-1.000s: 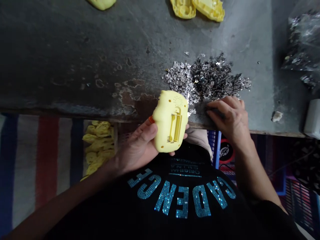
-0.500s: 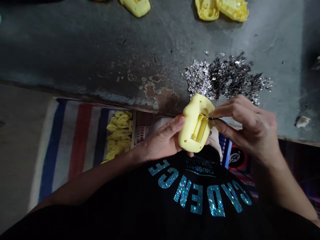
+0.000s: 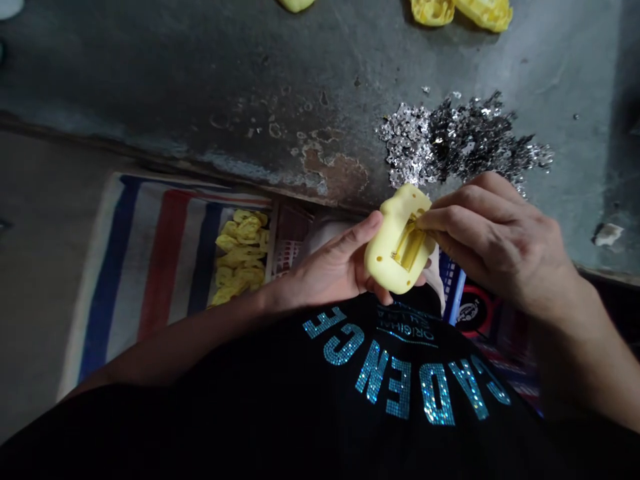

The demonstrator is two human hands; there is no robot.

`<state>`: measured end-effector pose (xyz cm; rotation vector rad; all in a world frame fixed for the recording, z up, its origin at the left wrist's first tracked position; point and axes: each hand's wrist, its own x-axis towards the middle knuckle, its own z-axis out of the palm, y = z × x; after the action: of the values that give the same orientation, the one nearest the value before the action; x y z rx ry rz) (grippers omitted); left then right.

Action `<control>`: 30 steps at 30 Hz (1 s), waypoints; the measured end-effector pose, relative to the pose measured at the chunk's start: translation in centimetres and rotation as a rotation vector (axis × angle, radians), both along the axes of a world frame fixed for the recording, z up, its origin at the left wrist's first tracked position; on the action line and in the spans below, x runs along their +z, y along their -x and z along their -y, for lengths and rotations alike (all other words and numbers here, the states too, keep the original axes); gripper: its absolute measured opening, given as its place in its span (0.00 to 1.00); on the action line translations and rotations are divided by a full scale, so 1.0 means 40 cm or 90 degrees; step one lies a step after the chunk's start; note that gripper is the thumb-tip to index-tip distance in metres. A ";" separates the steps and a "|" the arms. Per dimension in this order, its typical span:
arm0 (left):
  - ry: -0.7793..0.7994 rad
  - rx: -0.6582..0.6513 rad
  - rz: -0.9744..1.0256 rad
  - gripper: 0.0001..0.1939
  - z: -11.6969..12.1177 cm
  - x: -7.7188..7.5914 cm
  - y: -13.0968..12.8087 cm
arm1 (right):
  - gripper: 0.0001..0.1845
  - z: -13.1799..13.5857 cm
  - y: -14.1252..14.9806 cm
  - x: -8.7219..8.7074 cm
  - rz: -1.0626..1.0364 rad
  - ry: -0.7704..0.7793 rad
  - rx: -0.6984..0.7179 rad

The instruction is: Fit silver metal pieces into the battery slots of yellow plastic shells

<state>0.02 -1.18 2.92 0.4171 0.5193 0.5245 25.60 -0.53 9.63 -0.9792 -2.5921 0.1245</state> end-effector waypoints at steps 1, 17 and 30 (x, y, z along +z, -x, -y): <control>0.000 0.001 0.003 0.34 0.001 0.000 0.000 | 0.08 0.002 0.003 0.000 0.006 -0.007 -0.003; -0.087 0.050 -0.048 0.45 0.018 -0.022 0.013 | 0.17 0.030 -0.003 -0.059 -0.339 0.189 -0.179; -0.292 0.175 -0.129 0.39 0.045 -0.015 0.069 | 0.29 0.003 0.105 -0.098 -0.390 0.220 -0.156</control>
<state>-2.75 -2.97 2.32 0.8494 0.6566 0.8784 21.41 -0.66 5.72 -1.1443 -1.9092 0.7061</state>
